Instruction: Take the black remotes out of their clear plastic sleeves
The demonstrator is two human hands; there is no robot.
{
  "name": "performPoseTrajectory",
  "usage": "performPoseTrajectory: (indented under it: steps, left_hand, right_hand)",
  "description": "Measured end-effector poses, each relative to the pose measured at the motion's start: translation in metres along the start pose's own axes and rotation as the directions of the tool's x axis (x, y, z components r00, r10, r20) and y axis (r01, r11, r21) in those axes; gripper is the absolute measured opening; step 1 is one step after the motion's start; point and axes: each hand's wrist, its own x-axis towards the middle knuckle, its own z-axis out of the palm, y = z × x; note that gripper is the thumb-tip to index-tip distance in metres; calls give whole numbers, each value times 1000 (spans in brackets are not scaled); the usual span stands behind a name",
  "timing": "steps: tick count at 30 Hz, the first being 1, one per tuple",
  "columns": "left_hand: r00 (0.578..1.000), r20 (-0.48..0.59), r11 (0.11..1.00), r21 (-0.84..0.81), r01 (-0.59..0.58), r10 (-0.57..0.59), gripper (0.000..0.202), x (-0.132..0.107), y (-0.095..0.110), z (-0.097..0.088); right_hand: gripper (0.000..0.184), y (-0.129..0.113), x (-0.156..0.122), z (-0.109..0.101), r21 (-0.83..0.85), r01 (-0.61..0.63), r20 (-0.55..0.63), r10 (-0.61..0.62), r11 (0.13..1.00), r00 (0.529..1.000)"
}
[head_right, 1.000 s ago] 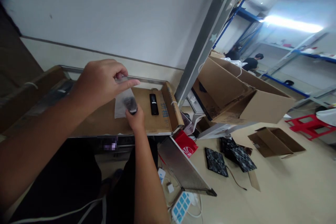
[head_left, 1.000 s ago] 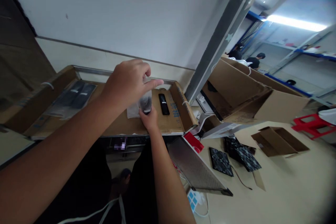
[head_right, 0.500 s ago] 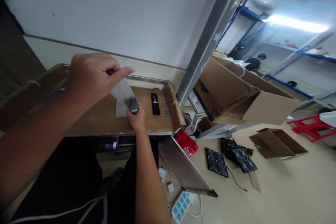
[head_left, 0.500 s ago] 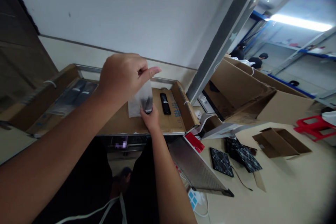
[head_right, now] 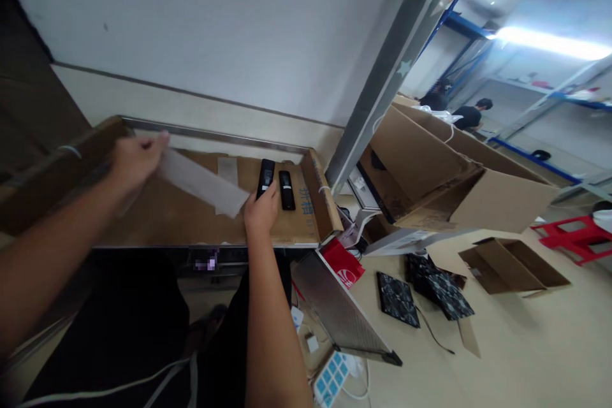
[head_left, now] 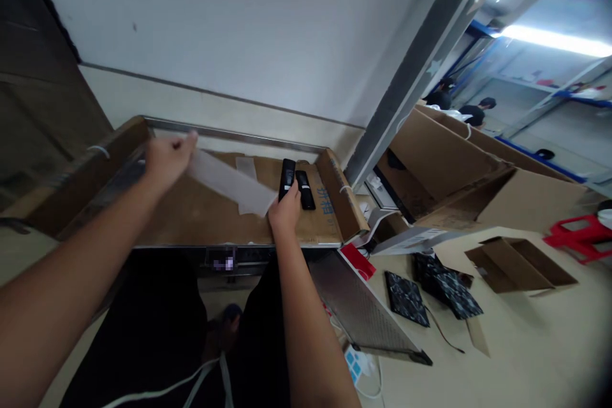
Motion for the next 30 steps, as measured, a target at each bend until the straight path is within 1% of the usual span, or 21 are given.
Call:
performPoseTrajectory:
  steps: [1, 2, 3, 5, 7, 9, 12, 15, 17, 18, 19, 20, 21, 22, 23, 24, 25, 26, 27, 28, 30]
  left_hand:
    - [998, 64, 1000, 10, 13, -14, 46, -8, -21, 17]
    - [995, 99, 1000, 21, 5, -7, 44, -15, -39, 32]
    - [996, 82, 1000, 19, -22, 20, 44, -22, -54, 44]
    - [993, 86, 997, 15, -82, 81, 47, -30, -73, 60]
    - [988, 108, 994, -1, -111, 110, 49, -28, -80, 65]
    - [985, 119, 992, -32, -120, 123, 50, -20, -82, 66]
    - [988, 80, 988, -81, -128, 135, 49, -8, -83, 66]
    - [993, 32, 989, -101, -106, 109, 49, -2, -85, 68]
    - [995, 19, 989, -117, -91, 94, 49, -1, -85, 69]
    - [996, 16, 989, -126, -84, 87, 48, -1, -85, 70]
    - [997, 11, 988, -133, -80, 82, 48, -2, -85, 70]
    - [997, 7, 987, -139, -78, 80, 48, -2, -84, 70]
    - [997, 1, 987, -142, -81, 82, 48, -2, -84, 70]
    - [996, -4, 986, -141, -88, 88, 48, -2, -84, 70]
    - [995, -7, 986, -138, -95, 95, 49, -1, -84, 71]
    - [995, -7, 986, -134, -100, 100, 49, -1, -84, 71]
    - [995, -6, 986, -132, -99, 99, 49, 0, -84, 72]
    - [995, -4, 987, -131, -96, 96, 49, 0, -84, 72]
    - [996, -6, 987, -132, -93, 93, 49, 1, -85, 73]
    - [996, -9, 986, -136, -92, 92, 50, 1, -85, 73]
    - [996, -17, 985, -148, -93, 91, 49, 1, -86, 74]
  right_hand:
    - [63, 0, 2, 1, -70, 21, 1, -21, 997, 1000]
    - [63, 0, 4, 3, -136, 44, 4, -43, 990, 999]
    - [62, 0, 6, 4, -195, 65, 8, -65, 979, 998]
    - [61, 1, 9, 7, -284, 87, 24, -83, 955, 996]
    - [58, 4, 11, 9, -339, 65, 27, -59, 938, 998]
    - [54, 6, 13, 11, -370, 42, 9, -42, 928, 999]
    - [44, 7, 19, 10, -396, 54, -31, -72, 916, 997]
    - [42, 2, 21, -1, -392, 86, -75, -125, 916, 989]
    - [41, -1, 7, -12, -330, 118, -125, -167, 937, 978]
    - [41, 0, -9, -17, -274, 145, -146, -190, 951, 971]
    - [40, 2, -31, -21, -202, 184, -151, -216, 962, 965]
    - [39, 6, -59, -22, -112, 238, -112, -250, 965, 962]
    - [39, 12, -89, -21, -22, 290, -9, -291, 957, 957]
    - [39, 19, -120, -17, 52, 325, 148, -329, 944, 933]
    - [38, 27, -150, -10, 102, 335, 348, -349, 937, 870]
    - [37, 35, -174, -1, 90, 299, 544, -298, 950, 784]
    - [37, 42, -193, 9, 15, 253, 683, -195, 967, 704]
    - [41, 47, -204, 20, -43, 256, 779, -128, 966, 614]
    - [47, 51, -209, 31, -94, 281, 836, -78, 955, 543]
    - [52, 54, -209, 41, -136, 303, 864, -37, 943, 503]
    - [58, 58, -200, 58, -166, 339, 891, -6, 926, 454]
